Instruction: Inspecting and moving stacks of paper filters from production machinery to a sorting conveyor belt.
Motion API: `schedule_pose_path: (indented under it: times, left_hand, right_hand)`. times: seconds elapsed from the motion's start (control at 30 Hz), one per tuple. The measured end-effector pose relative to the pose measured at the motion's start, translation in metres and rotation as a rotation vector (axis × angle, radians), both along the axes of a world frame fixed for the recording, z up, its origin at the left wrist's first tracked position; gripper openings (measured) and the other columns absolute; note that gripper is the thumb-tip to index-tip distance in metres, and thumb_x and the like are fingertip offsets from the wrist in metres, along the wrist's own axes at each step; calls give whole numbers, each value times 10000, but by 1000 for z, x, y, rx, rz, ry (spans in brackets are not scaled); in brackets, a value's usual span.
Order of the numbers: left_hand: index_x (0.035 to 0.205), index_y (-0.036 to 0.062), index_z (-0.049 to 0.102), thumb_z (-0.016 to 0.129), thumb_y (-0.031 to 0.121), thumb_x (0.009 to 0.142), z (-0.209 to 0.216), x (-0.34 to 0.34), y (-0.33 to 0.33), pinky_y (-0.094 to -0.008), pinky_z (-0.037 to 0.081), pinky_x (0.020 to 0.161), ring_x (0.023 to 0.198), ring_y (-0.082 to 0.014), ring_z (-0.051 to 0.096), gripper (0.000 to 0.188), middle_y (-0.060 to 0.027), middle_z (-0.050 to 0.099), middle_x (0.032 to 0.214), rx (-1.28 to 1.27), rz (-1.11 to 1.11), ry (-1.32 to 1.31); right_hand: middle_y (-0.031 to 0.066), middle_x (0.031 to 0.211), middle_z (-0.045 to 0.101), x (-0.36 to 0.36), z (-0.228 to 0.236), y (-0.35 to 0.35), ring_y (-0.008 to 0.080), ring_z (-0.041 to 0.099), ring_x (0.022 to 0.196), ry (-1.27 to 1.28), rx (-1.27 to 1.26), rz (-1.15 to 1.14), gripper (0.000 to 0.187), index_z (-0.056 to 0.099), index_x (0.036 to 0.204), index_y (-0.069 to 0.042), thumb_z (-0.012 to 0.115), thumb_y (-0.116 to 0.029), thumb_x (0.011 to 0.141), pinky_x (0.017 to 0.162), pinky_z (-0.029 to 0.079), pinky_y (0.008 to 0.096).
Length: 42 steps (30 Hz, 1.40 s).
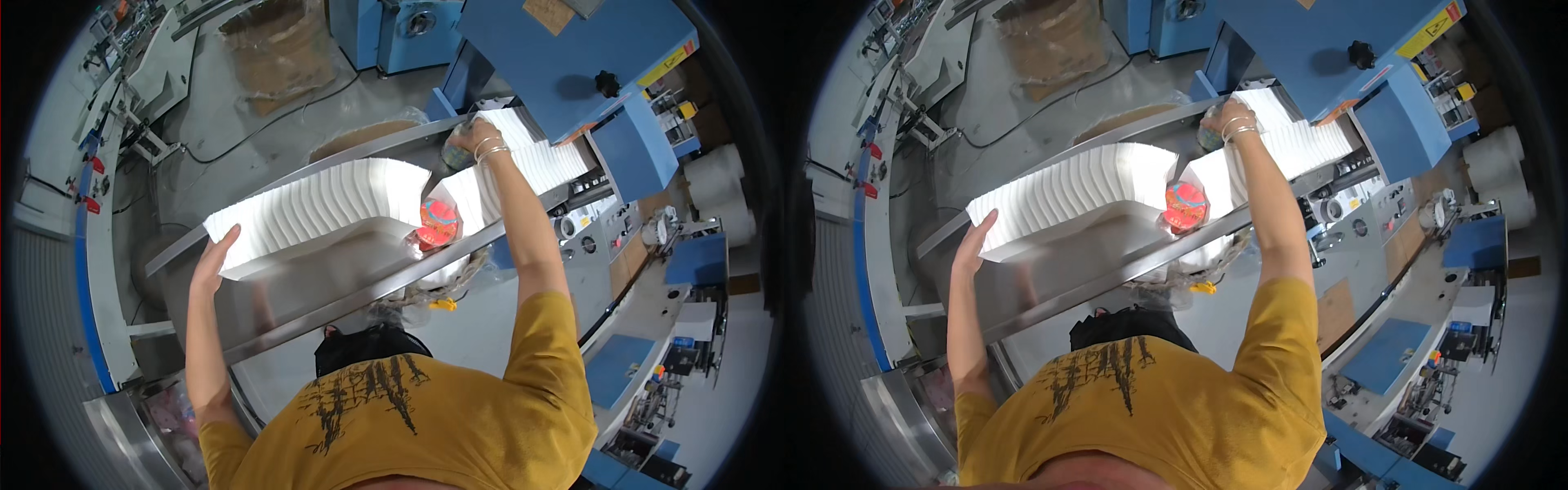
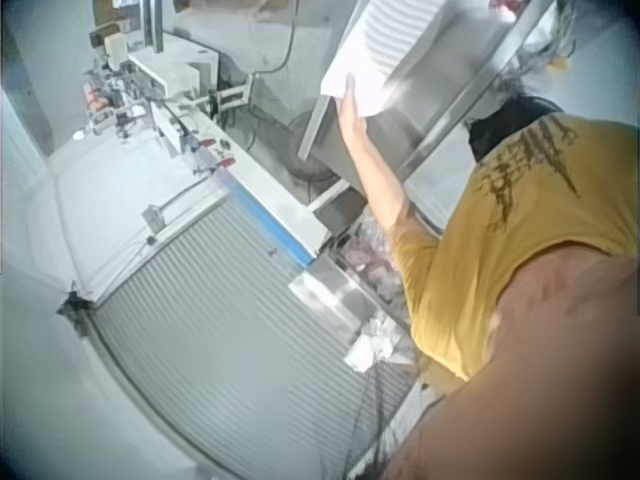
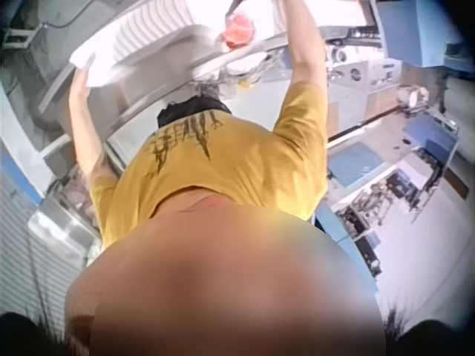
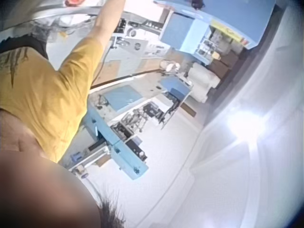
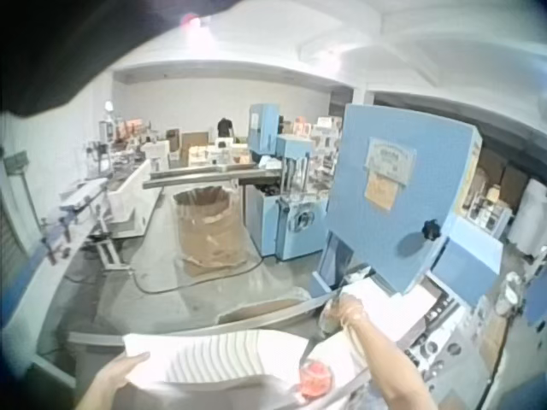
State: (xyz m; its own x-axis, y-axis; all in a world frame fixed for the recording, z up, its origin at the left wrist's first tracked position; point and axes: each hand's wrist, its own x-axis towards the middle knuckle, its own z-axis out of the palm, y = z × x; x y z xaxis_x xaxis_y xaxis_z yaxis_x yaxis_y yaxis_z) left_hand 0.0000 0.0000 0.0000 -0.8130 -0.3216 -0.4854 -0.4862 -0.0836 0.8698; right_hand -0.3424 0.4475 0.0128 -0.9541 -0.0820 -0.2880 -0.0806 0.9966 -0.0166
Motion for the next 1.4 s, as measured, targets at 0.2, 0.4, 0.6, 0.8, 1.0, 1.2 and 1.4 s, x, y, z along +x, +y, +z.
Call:
schedule_pose_path:
  times: [0.2, 0.4, 0.6, 0.8, 1.0, 1.2, 1.4]
  left_hand:
    - [1484, 13, 201, 695, 516, 790, 1, 5, 1, -360, 124, 1143, 1435, -265, 179, 990, -145, 254, 1531, -49, 44, -89]
    - [1480, 20, 219, 700, 550, 768, 4, 2, 2, -372, 112, 1143, 1432, -274, 179, 1010, -153, 285, 1516, -95, -16, -59]
    - [1457, 7, 261, 728, 515, 762, -4, -2, -7, -367, 188, 1126, 1378, -289, 301, 980, -159, 334, 1487, -14, -18, -10]
    - [1449, 6, 283, 721, 519, 761, -3, 21, -17, -359, 209, 1116, 1383, -279, 292, 964, -159, 366, 1464, -28, 16, -35]
    - [1458, 10, 276, 712, 500, 775, -11, 95, -87, -366, 197, 1120, 1390, -274, 276, 947, -149, 346, 1479, -44, 68, -50]
    - [1470, 5, 234, 702, 506, 787, -15, 150, -120, -372, 198, 1120, 1390, -271, 275, 968, -148, 336, 1483, 42, 191, -88]
    - [1443, -14, 272, 702, 470, 798, -12, 143, -88, -369, 244, 1103, 1354, -258, 322, 914, -164, 369, 1451, 13, 88, -80]
  right_hand:
    - [257, 891, 671, 68, 48, -24, 391, 657, 871, 223, -167, 122, 651, 677, 992, 42, 475, -570, 902, 799, 521, 437]
    - [292, 828, 649, 132, 13, -59, 420, 642, 873, -66, -147, 425, 783, 686, 827, 69, 397, -656, 892, 816, 503, 439]
    - [323, 929, 637, 150, 4, -92, 440, 619, 962, -67, -423, 266, 822, 636, 947, 117, 477, -682, 840, 870, 483, 425]
    - [325, 1060, 614, 183, -4, -131, 421, 589, 1070, -132, -591, 242, 918, 431, 1244, 149, 607, -626, 785, 934, 454, 394]
    - [188, 887, 663, 229, -29, -176, 289, 638, 880, -283, -755, 336, 797, 500, 1144, 101, 626, -606, 799, 810, 490, 366]
    - [171, 1433, 402, 258, -51, -174, 262, 305, 1360, -596, -1227, -166, 855, 386, 1404, -7, 534, -647, 856, 1110, 207, 361]
    - [153, 1526, 265, 263, -35, -186, 236, 95, 1448, -750, -1220, -126, 899, 277, 1462, -14, 499, -652, 869, 1156, 73, 357]
